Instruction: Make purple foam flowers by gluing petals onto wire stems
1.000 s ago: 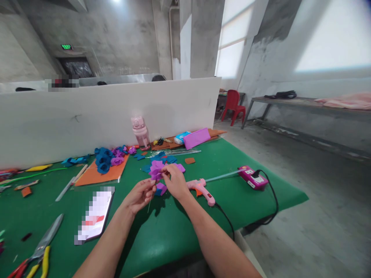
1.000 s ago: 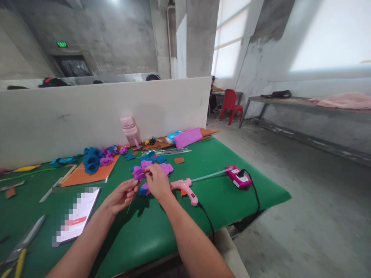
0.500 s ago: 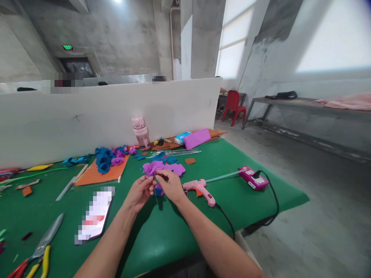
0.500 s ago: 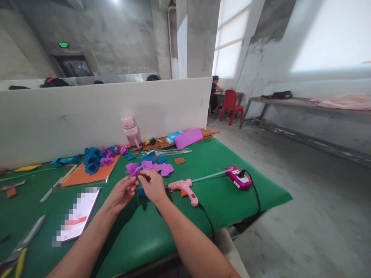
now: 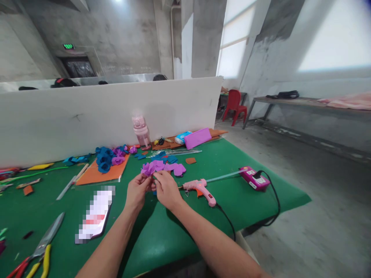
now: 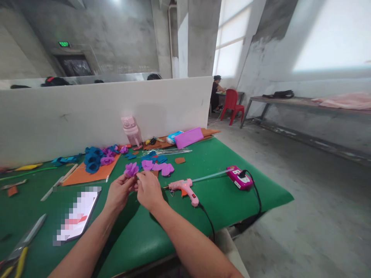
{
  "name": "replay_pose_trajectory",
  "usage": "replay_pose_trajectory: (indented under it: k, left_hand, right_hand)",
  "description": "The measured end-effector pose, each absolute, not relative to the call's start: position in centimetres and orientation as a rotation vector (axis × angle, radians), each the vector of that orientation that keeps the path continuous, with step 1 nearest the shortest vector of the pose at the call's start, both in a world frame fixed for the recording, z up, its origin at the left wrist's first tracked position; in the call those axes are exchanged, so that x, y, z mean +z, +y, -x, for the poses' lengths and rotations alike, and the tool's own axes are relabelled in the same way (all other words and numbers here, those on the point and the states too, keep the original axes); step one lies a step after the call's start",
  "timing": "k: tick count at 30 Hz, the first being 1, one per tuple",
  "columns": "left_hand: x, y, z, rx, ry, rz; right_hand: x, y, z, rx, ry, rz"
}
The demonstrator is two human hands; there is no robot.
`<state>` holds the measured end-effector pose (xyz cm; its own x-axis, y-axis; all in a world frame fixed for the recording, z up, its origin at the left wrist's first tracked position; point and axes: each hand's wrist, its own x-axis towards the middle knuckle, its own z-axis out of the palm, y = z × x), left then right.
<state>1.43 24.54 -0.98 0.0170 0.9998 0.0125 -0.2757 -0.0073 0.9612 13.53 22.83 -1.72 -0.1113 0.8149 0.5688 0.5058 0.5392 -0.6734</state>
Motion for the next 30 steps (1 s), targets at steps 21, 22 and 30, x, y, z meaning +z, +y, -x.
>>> replay_pose_trajectory:
  k: [21, 22, 30]
  left_hand:
    - [-1.0, 24.6, -1.7, 1.449, 1.041, -1.016]
    - [-1.0, 24.7, -1.7, 1.444, 1.029, -0.966]
    - [-0.9, 24.9, -1.6, 1.379, 0.948, -0.805]
  right_hand:
    - [-2.4, 24.1, -13.7, 0.868, -1.315, 0.983]
    - [-2.4, 24.1, -13.7, 0.864, -1.322, 0.988]
    - [-2.6, 24.0, -13.5, 0.752, -1.420, 1.033]
